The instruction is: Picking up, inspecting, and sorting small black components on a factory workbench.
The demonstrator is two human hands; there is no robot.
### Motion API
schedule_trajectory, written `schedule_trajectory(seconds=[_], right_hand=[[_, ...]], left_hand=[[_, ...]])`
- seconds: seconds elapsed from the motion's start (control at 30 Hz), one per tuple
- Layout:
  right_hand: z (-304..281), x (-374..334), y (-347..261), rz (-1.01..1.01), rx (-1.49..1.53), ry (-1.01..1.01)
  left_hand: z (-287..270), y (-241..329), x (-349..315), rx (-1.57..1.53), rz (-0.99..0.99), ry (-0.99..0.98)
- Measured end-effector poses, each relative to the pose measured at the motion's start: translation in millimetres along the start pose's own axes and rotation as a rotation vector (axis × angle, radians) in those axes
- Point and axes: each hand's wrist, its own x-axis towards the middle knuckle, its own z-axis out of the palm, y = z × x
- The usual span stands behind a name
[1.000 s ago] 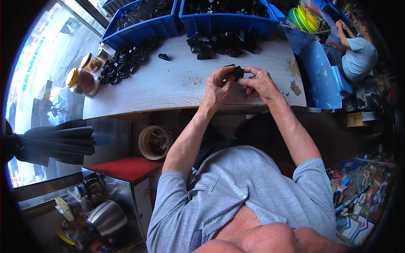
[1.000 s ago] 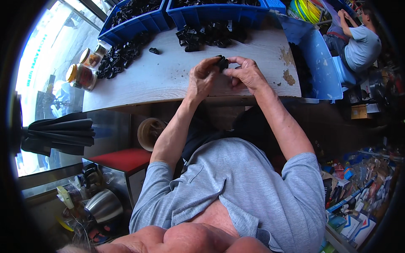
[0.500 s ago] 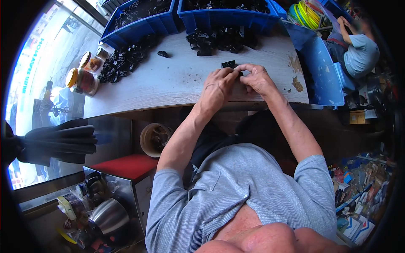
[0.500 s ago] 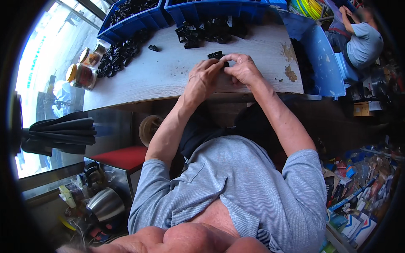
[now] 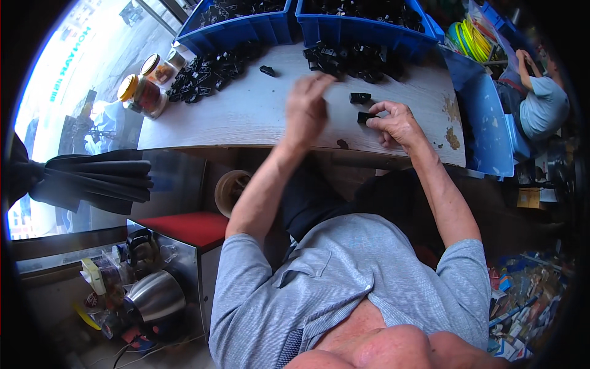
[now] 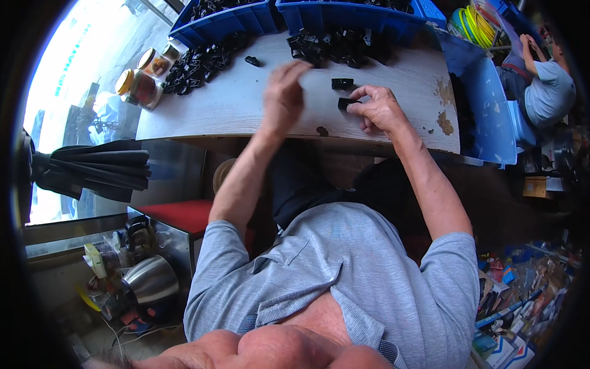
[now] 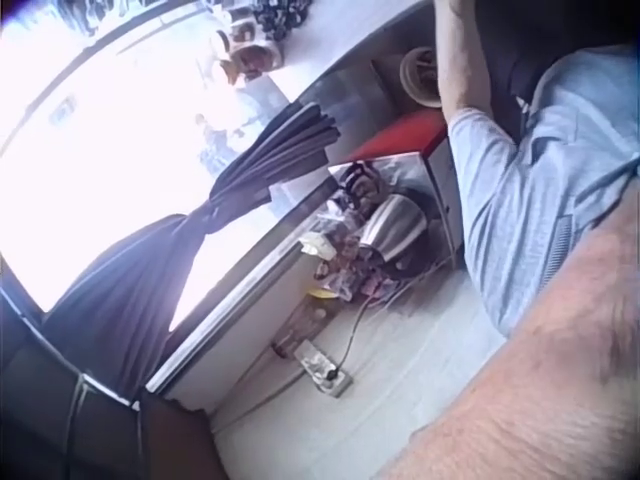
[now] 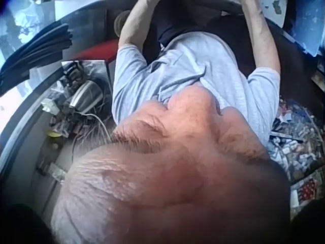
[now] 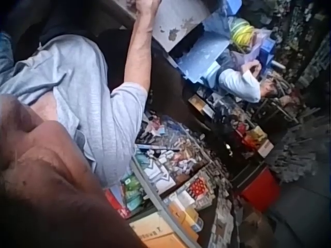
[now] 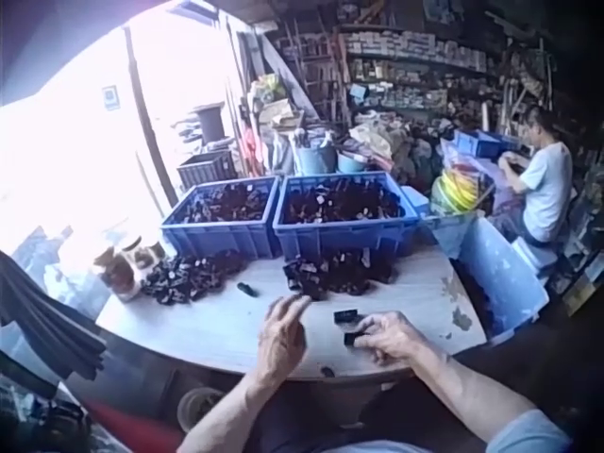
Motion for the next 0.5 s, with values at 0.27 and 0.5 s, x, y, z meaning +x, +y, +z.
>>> schedule_trajectory(seconds=[0.27,0.5], right_hand=[[3,-6,9,-0.104,0.219,0.024],[-9,-9,-2,0.036,0.029,-0.078]], left_hand=[[-53,-117,10,0.631,-0.087,-0.132],[-38,-99,16,0.526,-0.061,-0.236]])
